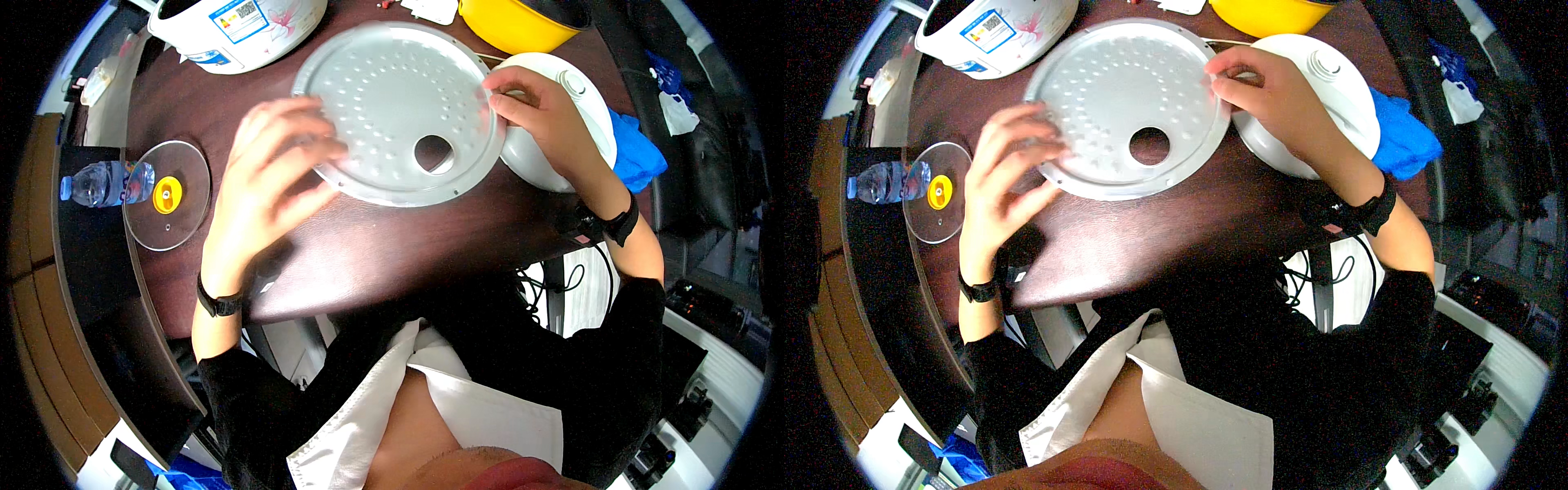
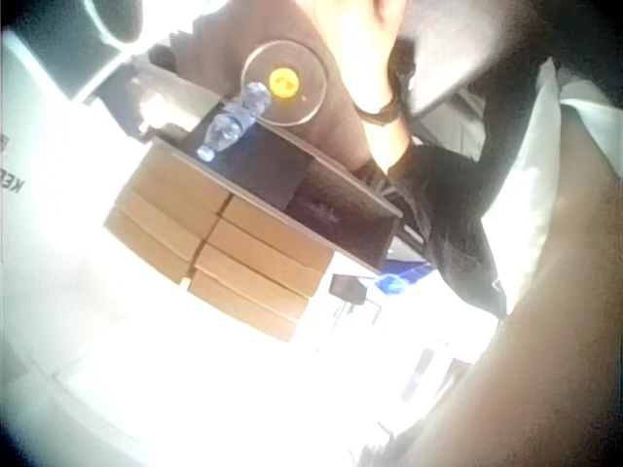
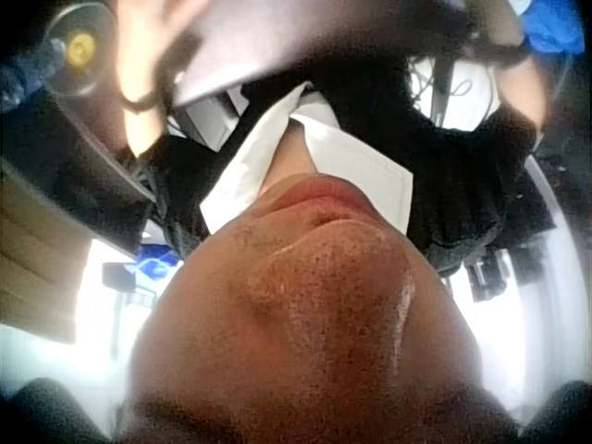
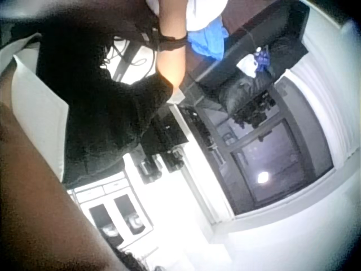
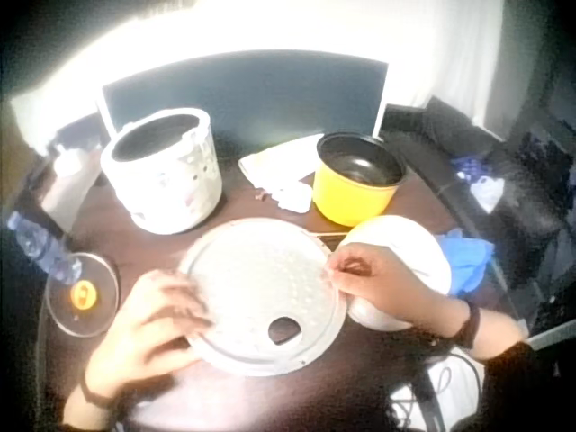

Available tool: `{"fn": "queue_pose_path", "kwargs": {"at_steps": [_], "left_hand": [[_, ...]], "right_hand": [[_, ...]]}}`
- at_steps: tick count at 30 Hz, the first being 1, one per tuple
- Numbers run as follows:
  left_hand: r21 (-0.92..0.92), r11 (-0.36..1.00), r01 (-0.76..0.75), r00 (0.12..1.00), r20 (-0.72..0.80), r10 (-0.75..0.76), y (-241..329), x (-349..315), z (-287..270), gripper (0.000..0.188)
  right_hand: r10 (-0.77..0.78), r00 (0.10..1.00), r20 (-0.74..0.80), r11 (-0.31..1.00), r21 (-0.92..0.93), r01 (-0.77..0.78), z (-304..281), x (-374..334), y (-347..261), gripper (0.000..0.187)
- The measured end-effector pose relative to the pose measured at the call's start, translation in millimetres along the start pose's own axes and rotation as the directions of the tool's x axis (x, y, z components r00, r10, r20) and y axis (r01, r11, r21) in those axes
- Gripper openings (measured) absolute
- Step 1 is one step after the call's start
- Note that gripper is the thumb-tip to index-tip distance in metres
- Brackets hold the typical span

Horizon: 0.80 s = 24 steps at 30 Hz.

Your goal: The person wipes a perforated metal lid with a blue cloth, then repeatedly places and removes a white plastic lid onto a white ring on the table. The person handles the metal lid and white plastic lid multiple times, aligning them with the ring.

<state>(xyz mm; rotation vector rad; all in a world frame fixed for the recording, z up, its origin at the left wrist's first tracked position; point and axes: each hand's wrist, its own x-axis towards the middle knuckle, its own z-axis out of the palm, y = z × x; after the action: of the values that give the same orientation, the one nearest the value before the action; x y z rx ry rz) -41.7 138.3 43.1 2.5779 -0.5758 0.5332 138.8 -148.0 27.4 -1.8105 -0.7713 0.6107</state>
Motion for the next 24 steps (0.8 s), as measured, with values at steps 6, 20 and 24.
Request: {"fn": "queue_pose_path", "kwargs": {"at_steps": [6, 20, 24], "left_hand": [[-0.873, 0.458, 0.169, 0.85, -0.106, -0.516, -3.6, 0.5, 8.2, 0.091], [-0.944, -0.075, 0.321, 0.662, 0.28, -0.695, -4.9, 2.7, 6.1, 0.032], [-0.975, -0.062, 0.216, 0.576, 0.178, -0.798, -5.3, 0.4, 1.3, 0.04]], "right_hand": [[0.014, 0.997, -0.08, 0.965, 0.264, 0.007, 11.5, -4.7, -16.2, 0.03], [-0.258, 0.959, -0.12, 0.569, -0.821, 0.05, -54.1, -5.8, 9.1, 0.048], [-0.104, 0.978, -0.182, 0.512, -0.852, -0.104, -55.2, -21.3, 21.0, 0.053]]}}
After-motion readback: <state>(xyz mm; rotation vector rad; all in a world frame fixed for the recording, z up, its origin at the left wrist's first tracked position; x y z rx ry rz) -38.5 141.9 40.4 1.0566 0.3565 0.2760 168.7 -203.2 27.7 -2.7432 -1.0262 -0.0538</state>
